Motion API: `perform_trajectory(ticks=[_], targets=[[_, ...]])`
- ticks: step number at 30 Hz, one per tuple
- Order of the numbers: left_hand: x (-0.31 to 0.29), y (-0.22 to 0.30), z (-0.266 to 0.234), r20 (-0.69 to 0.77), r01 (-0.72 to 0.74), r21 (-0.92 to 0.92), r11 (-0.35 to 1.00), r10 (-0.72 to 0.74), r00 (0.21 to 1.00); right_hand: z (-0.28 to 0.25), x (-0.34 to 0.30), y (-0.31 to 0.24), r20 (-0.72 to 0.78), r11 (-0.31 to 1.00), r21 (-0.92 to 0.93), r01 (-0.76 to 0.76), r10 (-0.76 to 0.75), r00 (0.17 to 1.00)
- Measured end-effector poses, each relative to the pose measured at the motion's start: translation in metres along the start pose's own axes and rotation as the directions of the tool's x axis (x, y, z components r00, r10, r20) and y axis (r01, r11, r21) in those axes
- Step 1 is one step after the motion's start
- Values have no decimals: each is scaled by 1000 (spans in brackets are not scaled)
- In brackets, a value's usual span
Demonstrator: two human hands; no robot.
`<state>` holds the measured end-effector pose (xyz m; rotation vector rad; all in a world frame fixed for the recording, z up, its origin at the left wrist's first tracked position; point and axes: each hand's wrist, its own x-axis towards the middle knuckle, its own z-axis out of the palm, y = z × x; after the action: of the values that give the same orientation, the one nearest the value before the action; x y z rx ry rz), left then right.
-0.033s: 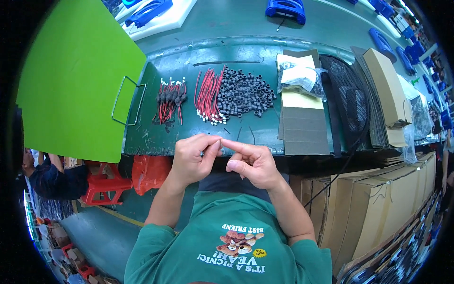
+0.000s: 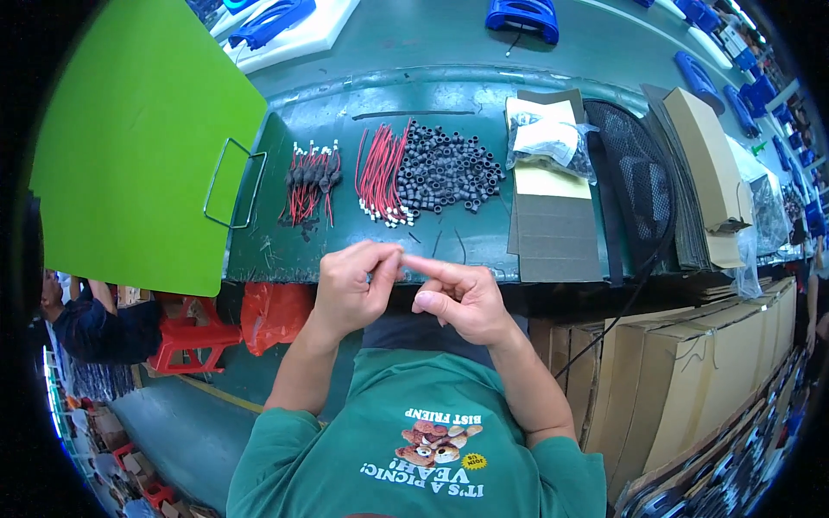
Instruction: The person assembles electronic components by hand, attaching connectors to wires at a workstation.
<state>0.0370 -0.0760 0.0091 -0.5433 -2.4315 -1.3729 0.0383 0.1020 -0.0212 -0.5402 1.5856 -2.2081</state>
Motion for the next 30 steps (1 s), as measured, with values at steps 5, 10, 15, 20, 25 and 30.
perform_trajectory(ticks=[5,10,15,20,25,30], targets=[[1,-14,1,-184,220,-183,958,-254,950,-1,0,-2,-13,989,108,-98,100,995],[1,-44,-16,-254,333,-77,940,-341,905,-2,2,7,-119,975,223,8,19,993],[13,-59,-20,-250,464,-13,886,-452,856,-4,0,7,-140,861,508,-37,124,982],[24,-71,-16,-365,425,64,903,-375,852,3,3,9,-237,971,240,-17,76,969],[42,-90,-12,-335,553,137,822,-486,807,2,-1,9,-165,876,482,5,85,983],[51,-94,-11,-243,533,90,841,-500,831,4,2,8,-223,929,369,14,74,972]])
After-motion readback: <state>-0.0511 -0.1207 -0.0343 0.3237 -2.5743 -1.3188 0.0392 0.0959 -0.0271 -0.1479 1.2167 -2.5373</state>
